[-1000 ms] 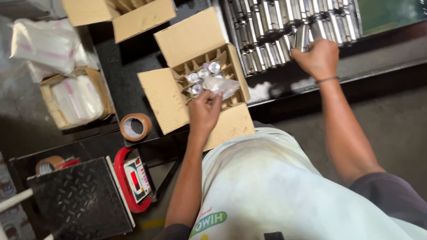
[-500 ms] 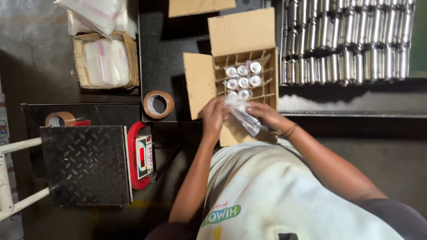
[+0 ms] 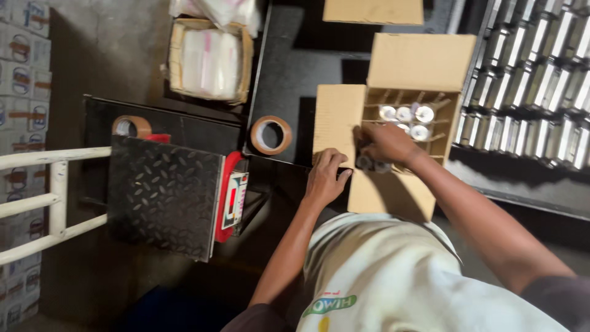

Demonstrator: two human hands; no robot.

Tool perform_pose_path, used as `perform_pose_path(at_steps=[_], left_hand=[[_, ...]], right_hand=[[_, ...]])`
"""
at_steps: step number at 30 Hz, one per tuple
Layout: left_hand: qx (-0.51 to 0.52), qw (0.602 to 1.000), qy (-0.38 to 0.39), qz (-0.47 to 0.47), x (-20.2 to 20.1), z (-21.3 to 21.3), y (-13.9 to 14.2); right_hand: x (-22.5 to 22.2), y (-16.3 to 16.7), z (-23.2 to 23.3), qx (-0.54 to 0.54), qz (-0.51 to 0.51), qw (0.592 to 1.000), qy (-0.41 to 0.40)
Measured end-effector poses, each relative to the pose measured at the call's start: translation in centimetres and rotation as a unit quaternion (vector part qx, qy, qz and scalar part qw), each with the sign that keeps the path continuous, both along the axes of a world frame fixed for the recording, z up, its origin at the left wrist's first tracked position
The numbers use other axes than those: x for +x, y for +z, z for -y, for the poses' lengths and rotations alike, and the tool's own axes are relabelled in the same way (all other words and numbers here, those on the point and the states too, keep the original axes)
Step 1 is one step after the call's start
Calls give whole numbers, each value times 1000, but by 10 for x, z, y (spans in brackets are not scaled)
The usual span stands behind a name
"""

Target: The person packs cylindrical metal objects into plastic bags and places them into a cardboard box. They then seal the box with tape and move it to a nearby stack.

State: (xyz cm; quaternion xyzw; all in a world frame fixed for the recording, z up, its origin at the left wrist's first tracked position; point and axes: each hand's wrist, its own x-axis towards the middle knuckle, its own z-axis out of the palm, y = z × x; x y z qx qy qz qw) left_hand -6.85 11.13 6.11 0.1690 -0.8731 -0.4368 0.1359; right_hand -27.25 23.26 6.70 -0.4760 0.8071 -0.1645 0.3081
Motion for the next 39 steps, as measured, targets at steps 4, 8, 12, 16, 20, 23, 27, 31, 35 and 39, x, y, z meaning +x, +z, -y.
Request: perform_pose_path(at_steps=[4,8,12,16,20,23,27,31,35,39], left_hand=[[-24,993,93,-61,-6,94,11],[-117,977,179,-27,-36,250,-26],[-77,936,257,227,-60,350,-78],[-171,903,229,320,-68,396,-104],[-124,895,167,395,-57,429,-114],[-137,902,243,330,-50,436,-118],[-389,874,144,252,-53,429,-127],[-255,873,122,399,-63,429,-131],[-147,876,135,440,-67,433,-135],[-213,870,135,424,-74,427,-141]], right_hand=[[30,-4,-47,-148,-11,958,-247],[56,-31,-74,-207,-76,919,-327],[69,-52,-79,-181,-162,925,-293],[72,-54,-80,-188,-173,920,-299],[73,-50,-80,-166,-190,918,-306],[74,-50,-79,-163,-193,916,-311],[75,-49,-76,-169,-192,914,-313],[75,-47,-75,-157,-194,914,-319],[75,-47,-75,-154,-197,914,-318],[74,-48,-74,-168,-201,913,-313]])
